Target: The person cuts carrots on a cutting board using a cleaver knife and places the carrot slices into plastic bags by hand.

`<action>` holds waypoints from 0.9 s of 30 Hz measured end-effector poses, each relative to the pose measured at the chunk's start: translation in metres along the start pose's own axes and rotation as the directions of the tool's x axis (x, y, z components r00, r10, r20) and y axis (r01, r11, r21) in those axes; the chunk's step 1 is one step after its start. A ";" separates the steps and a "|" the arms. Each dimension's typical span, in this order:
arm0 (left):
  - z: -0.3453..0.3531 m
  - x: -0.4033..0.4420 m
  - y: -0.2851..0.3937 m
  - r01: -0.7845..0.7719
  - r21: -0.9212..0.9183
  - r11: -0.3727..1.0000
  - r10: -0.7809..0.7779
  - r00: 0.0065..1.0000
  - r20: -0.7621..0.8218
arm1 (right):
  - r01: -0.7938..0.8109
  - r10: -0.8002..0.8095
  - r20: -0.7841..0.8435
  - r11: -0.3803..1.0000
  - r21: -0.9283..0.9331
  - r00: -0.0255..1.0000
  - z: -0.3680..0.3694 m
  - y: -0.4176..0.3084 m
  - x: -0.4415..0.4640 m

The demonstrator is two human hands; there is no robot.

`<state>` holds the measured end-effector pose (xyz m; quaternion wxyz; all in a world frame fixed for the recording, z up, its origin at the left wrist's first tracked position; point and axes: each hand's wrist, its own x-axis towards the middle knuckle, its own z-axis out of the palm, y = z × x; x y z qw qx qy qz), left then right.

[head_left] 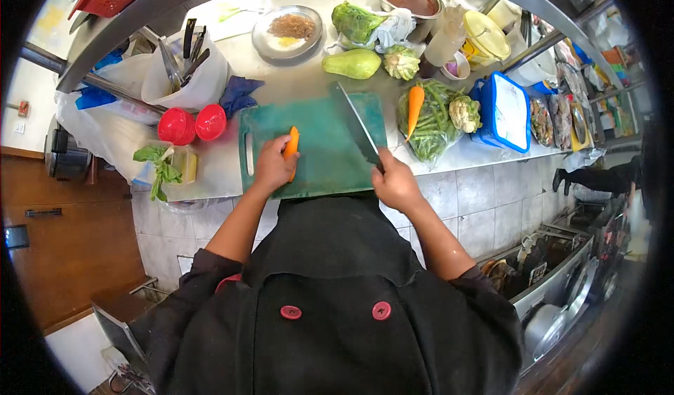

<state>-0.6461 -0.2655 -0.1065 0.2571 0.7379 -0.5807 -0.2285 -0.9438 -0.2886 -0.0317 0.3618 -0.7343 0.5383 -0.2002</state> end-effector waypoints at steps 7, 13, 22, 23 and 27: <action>0.034 0.006 -0.014 -0.130 -0.122 0.984 0.104 0.974 -0.201 | -0.073 0.126 0.205 0.966 -0.248 0.971 0.022 -0.024 0.006; 0.041 0.002 -0.008 -0.094 -0.268 0.959 0.036 0.976 -0.214 | 0.048 0.064 0.313 0.940 -0.337 0.948 0.034 -0.064 0.018; 0.038 0.000 -0.002 -0.116 -0.222 0.968 0.056 0.964 -0.261 | 0.124 0.093 0.387 0.857 -0.500 0.917 0.042 -0.093 0.015; 0.038 -0.001 -0.001 -0.143 -0.194 0.970 0.083 0.954 -0.287 | 0.124 0.108 0.393 0.846 -0.519 0.913 0.043 -0.095 0.014; 0.038 0.000 0.002 -0.068 -0.188 0.980 0.023 0.972 -0.233 | 0.101 0.153 0.418 0.845 -0.524 0.895 0.042 -0.101 0.015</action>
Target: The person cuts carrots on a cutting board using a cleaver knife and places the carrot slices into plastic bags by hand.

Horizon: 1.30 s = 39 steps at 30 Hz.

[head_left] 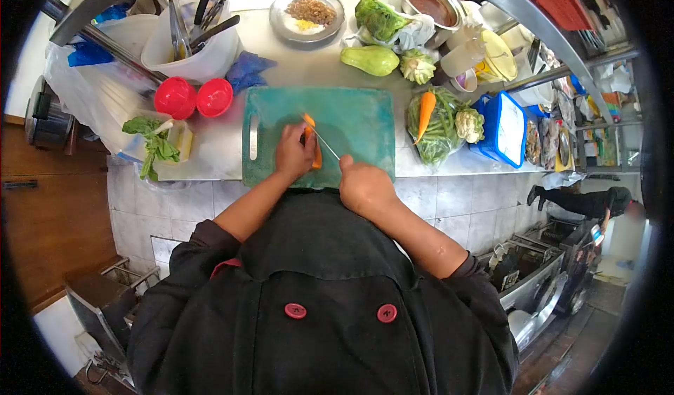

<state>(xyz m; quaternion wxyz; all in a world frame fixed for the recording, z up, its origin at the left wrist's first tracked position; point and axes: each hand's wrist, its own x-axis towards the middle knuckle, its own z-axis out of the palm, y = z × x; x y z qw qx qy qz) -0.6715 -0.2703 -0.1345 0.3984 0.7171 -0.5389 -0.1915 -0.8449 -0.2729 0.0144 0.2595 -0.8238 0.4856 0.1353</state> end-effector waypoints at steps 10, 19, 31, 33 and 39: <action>0.001 -0.001 -0.004 -0.025 0.056 0.998 0.025 1.000 -0.011 | -0.017 0.011 0.112 0.999 0.050 0.994 -0.009 -0.004 0.015; -0.003 -0.001 0.000 -0.009 0.037 0.999 0.008 1.000 0.020 | 0.030 -0.028 -0.014 0.995 0.098 0.999 0.016 0.005 0.068; 0.009 -0.004 -0.011 -0.116 -0.063 0.991 0.111 0.990 -0.088 | 0.131 -0.132 -0.121 0.991 -0.017 0.984 -0.006 0.017 0.028; 0.010 -0.004 -0.013 -0.175 -0.056 0.983 0.168 0.979 -0.112 | 0.122 -0.125 -0.101 0.992 -0.039 0.987 -0.010 0.013 0.025; 0.005 -0.004 -0.001 -0.113 -0.047 0.993 0.107 0.988 -0.112 | 0.074 -0.074 0.011 0.995 -0.074 0.997 -0.020 0.004 0.020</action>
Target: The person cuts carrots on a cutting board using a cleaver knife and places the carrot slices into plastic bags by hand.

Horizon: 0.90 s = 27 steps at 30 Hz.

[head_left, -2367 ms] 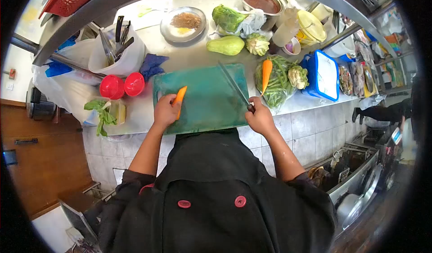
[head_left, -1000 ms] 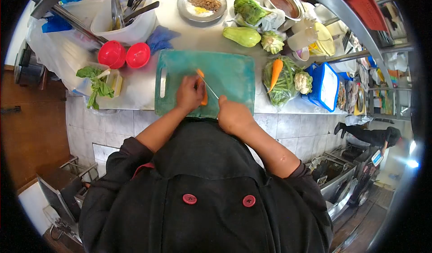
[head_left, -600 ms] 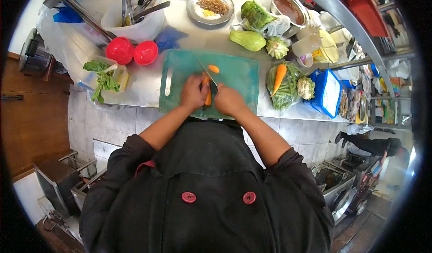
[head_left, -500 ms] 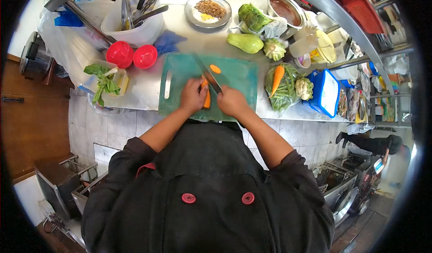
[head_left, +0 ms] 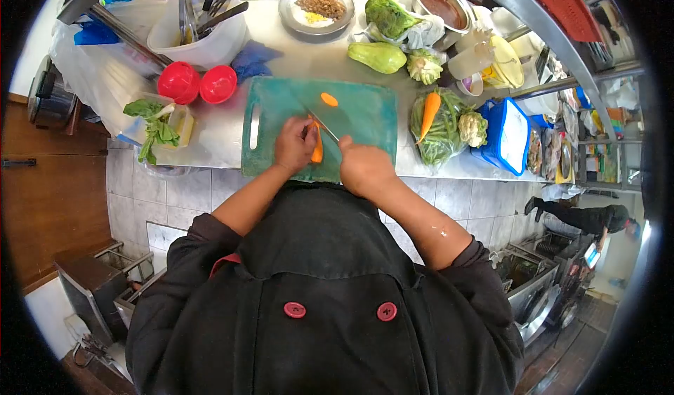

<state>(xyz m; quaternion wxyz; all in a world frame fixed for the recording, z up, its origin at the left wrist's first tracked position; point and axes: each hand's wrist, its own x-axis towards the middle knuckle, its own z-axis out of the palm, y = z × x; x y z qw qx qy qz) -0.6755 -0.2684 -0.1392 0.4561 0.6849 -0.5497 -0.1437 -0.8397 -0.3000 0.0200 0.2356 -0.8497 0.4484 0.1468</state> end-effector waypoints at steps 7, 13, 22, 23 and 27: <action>-0.004 0.002 0.003 0.007 0.051 0.999 -0.011 0.998 0.065 | -0.032 0.028 0.101 0.999 0.038 0.994 -0.008 -0.003 0.004; -0.010 0.005 0.007 0.057 0.057 0.997 -0.063 0.992 0.111 | -0.013 0.007 0.062 0.996 0.094 0.998 0.010 0.001 0.033; -0.009 -0.005 0.006 0.069 -0.060 0.996 -0.061 0.992 0.114 | 0.086 -0.077 -0.094 0.992 0.097 0.993 0.017 0.022 0.041; -0.010 -0.007 0.006 0.112 -0.055 0.992 -0.105 0.987 0.120 | 0.098 -0.091 -0.092 0.993 0.067 0.992 0.011 0.021 0.030; -0.008 -0.007 0.008 0.105 -0.101 0.989 -0.091 0.988 0.128 | 0.043 -0.043 0.000 0.999 -0.007 0.999 -0.003 0.015 0.002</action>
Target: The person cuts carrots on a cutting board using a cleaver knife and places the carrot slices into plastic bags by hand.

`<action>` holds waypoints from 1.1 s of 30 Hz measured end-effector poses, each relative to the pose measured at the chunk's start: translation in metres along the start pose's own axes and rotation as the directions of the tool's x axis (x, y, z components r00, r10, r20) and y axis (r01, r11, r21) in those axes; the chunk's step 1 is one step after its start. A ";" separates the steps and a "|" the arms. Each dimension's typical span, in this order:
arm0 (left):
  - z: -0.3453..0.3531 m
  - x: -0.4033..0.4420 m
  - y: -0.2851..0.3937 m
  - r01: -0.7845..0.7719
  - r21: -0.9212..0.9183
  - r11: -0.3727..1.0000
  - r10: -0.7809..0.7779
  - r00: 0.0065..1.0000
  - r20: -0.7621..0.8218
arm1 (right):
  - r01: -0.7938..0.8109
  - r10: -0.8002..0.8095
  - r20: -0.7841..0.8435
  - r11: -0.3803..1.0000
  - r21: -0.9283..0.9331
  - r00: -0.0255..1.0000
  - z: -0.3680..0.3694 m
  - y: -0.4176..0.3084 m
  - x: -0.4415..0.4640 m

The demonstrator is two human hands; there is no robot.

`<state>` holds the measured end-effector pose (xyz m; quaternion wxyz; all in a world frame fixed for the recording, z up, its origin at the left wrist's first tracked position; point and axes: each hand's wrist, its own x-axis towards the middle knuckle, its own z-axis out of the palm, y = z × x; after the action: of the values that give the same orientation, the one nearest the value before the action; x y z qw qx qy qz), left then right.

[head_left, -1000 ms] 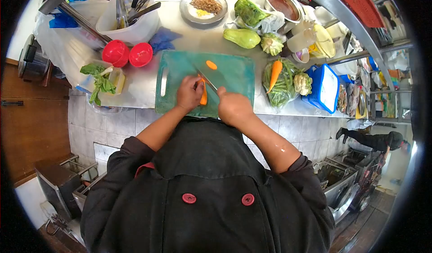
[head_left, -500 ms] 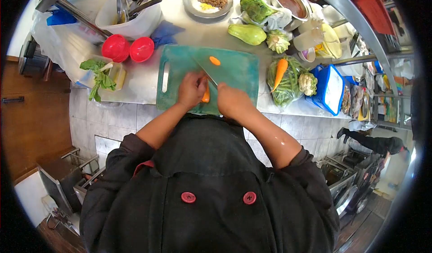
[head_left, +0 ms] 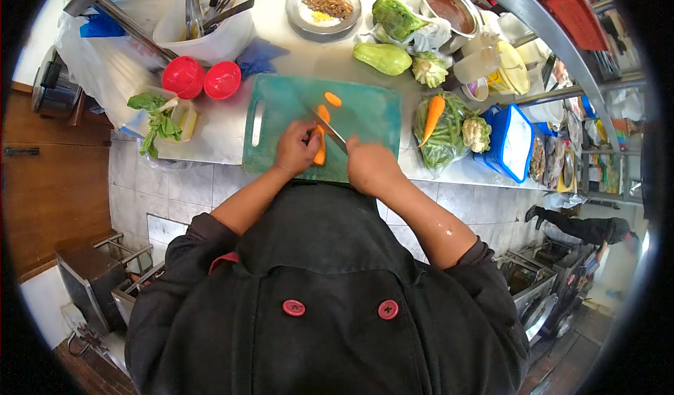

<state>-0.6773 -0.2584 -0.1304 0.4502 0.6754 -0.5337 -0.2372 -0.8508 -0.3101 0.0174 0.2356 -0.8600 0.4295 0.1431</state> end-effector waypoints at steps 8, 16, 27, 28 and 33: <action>0.001 0.001 0.001 -0.036 0.037 0.999 0.037 0.999 -0.020 | -0.058 0.052 0.117 0.997 0.048 0.992 -0.008 -0.004 -0.010; 0.003 0.000 0.001 -0.001 0.026 1.000 0.001 1.000 -0.022 | -0.059 0.052 0.049 0.987 0.150 0.997 0.032 0.005 0.035; 0.002 -0.004 0.001 -0.025 0.043 0.999 0.026 0.999 -0.028 | 0.015 -0.016 0.049 1.000 0.016 0.999 0.000 0.004 -0.001; 0.003 -0.004 0.001 0.010 0.018 1.000 -0.009 1.000 -0.022 | -0.002 0.001 0.073 1.000 0.005 0.997 -0.001 0.004 -0.005; 0.001 -0.001 0.001 -0.045 0.066 0.997 0.046 0.999 -0.024 | -0.050 0.046 0.149 0.998 0.026 0.988 -0.009 0.000 -0.009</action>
<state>-0.6787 -0.2574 -0.1301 0.4399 0.6806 -0.5506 -0.2005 -0.8555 -0.3091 0.0290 0.2761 -0.8327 0.4336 0.2058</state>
